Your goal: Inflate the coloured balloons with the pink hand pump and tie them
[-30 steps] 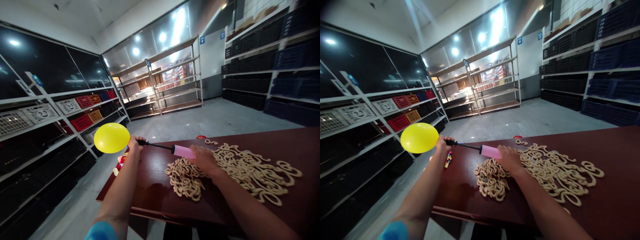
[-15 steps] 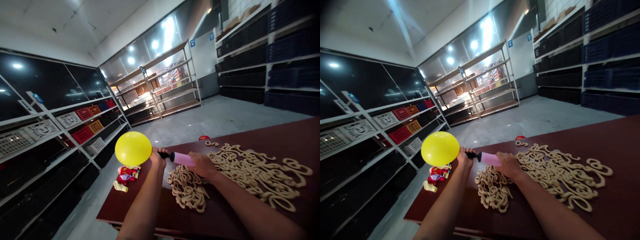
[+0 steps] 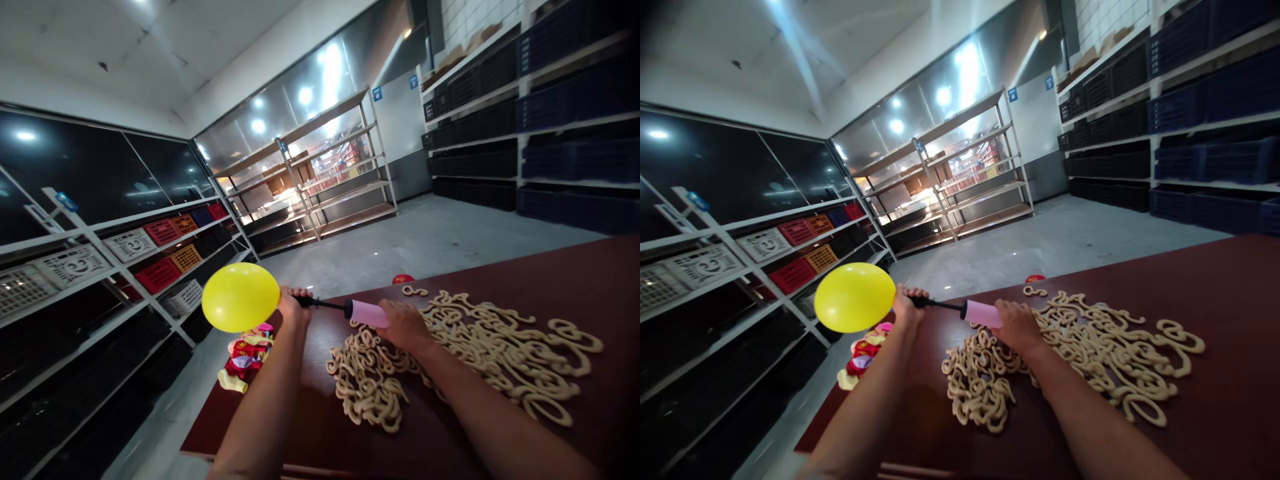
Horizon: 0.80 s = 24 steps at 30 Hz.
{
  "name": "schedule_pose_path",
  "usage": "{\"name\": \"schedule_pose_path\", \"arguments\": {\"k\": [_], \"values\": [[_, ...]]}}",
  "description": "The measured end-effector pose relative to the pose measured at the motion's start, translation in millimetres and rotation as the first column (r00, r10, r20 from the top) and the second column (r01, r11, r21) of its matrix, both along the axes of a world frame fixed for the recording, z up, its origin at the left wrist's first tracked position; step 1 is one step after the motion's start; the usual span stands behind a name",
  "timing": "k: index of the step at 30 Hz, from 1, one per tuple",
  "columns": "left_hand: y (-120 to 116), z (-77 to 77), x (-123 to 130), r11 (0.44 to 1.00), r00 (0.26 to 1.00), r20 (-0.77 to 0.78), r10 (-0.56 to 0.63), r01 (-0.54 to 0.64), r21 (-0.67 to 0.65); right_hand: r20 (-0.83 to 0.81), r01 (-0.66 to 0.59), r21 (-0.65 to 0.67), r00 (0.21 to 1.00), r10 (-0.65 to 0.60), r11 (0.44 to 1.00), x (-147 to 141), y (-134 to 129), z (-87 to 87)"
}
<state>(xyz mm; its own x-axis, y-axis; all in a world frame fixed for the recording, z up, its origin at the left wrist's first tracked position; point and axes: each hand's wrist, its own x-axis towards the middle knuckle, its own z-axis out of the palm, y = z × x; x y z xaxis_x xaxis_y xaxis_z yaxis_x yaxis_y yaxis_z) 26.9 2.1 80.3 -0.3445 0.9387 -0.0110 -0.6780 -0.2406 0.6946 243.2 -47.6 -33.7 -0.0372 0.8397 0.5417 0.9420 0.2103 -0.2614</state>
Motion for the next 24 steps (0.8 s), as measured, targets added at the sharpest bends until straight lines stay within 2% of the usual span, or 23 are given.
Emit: {"name": "schedule_pose_path", "arguments": {"k": [4,7,9,14,17,19,24], "values": [[-13.2,-34.9,35.5,0.996,0.995,0.048,-0.085,0.085,-0.012,-0.003,-0.047,0.033,0.999,0.047,0.998,-9.1,-5.0,-3.4],[-15.8,-38.0,39.7,0.993,0.993,0.033,-0.112,0.113,-0.023,-0.016,-0.064,0.034,0.998,0.065,0.997,-11.1,-6.8,-2.7],[-13.5,-25.3,29.4,0.995,0.996,-0.007,-0.093,0.093,-0.030,-0.024,-0.063,0.039,0.998,0.064,0.997,-8.8,-6.2,-0.3],[-0.1,26.2,-16.4,1.000,0.994,-0.106,-0.008,0.009,0.012,-0.053,-0.012,0.035,0.999,0.014,0.999,-0.8,-1.6,6.1],[4.0,37.6,-27.3,0.999,0.994,-0.101,0.039,-0.035,0.035,-0.050,0.018,0.013,0.999,-0.017,1.000,-4.1,-1.5,5.7],[2.5,30.3,-19.0,0.999,0.996,-0.078,0.032,-0.030,0.028,-0.034,0.012,-0.001,0.999,-0.012,1.000,-8.9,-3.3,4.1],[-10.6,-12.2,31.4,0.997,0.997,-0.038,-0.073,0.071,-0.033,-0.004,-0.026,-0.034,1.000,0.026,0.999,-14.8,-8.5,2.7]]}}
